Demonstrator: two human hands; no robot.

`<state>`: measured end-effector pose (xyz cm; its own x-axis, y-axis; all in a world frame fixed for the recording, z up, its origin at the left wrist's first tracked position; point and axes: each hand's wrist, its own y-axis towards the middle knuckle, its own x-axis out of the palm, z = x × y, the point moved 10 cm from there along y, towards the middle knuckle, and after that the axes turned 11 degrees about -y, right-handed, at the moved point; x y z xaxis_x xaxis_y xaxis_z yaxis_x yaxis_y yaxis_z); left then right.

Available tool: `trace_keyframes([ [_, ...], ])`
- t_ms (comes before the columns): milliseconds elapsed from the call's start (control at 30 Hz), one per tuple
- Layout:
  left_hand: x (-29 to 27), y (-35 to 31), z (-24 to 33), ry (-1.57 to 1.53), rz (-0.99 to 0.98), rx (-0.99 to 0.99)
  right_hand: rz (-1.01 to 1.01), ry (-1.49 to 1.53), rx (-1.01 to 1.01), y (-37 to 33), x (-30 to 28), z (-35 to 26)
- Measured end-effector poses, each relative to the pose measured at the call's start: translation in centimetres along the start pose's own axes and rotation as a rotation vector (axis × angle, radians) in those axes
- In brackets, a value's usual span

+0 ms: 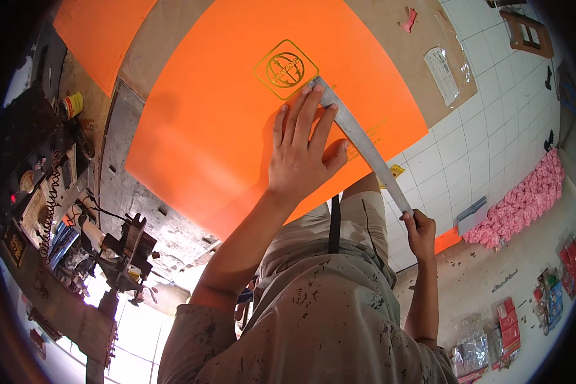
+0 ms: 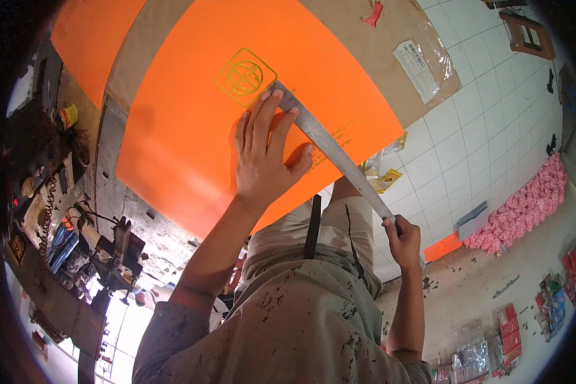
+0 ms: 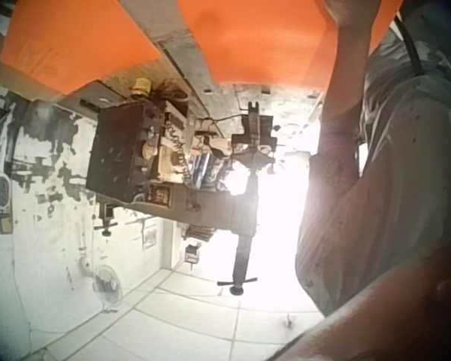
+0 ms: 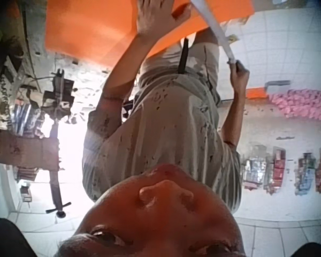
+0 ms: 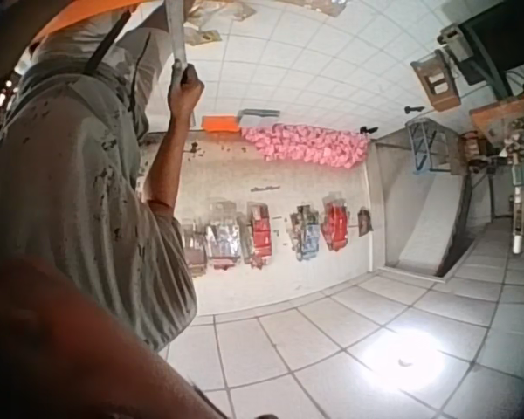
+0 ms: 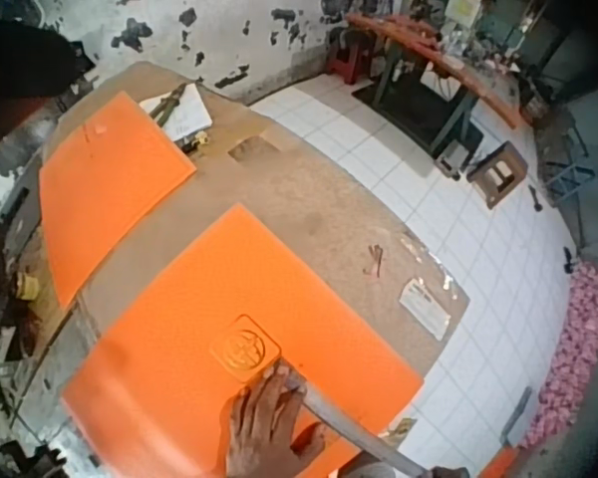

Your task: The person aligns and measures a plastic sheet on a table using a metal ruler, then turns to a machine, adjusts a knob, and holds up the plastic sheet with both hands.

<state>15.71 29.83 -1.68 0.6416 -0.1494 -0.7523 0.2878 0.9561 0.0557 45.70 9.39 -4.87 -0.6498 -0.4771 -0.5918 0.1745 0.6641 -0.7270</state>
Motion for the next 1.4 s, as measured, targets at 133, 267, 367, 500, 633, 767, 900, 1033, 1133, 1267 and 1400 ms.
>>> trace_keyframes([
  [133,-0.1,0.0,0.1,0.000,0.014,0.007,-0.022,0.027,-0.006,0.1,0.4,-0.1],
  [267,-0.1,0.0,0.1,-0.008,0.025,0.013,-0.040,0.031,0.023,0.0,0.2,-0.6],
  [367,0.0,-0.1,0.0,0.001,0.032,0.016,-0.021,0.025,0.015,0.1,0.5,0.1],
  [500,-0.1,-0.2,-0.2,-0.007,0.070,0.028,0.017,-0.028,0.010,0.3,0.5,-0.2],
  [633,-0.6,-0.1,-0.2,-0.006,0.088,0.027,0.043,-0.122,0.020,0.1,1.0,0.2],
  [767,-1.0,-0.7,-0.3,-0.085,0.145,0.016,0.139,-0.070,-0.032,-0.3,1.2,0.4],
  [900,-0.9,-1.0,-0.9,-0.065,0.127,0.005,0.131,-0.058,-0.037,-0.2,2.1,0.5],
  [1033,-1.0,-0.8,-0.5,-0.025,0.140,0.025,0.202,-0.006,-0.089,-0.6,2.2,1.1],
  [1133,-1.3,-0.9,-0.7,-0.050,0.160,0.008,0.212,-0.016,-0.099,-0.7,2.3,0.9],
  [1267,-2.5,-1.8,-0.9,0.019,0.231,-0.014,0.218,-0.022,-0.160,-1.0,2.4,0.4],
  [1400,-3.5,-2.4,-1.2,0.012,0.270,-0.082,0.196,-0.055,-0.172,-1.4,2.8,0.7],
])
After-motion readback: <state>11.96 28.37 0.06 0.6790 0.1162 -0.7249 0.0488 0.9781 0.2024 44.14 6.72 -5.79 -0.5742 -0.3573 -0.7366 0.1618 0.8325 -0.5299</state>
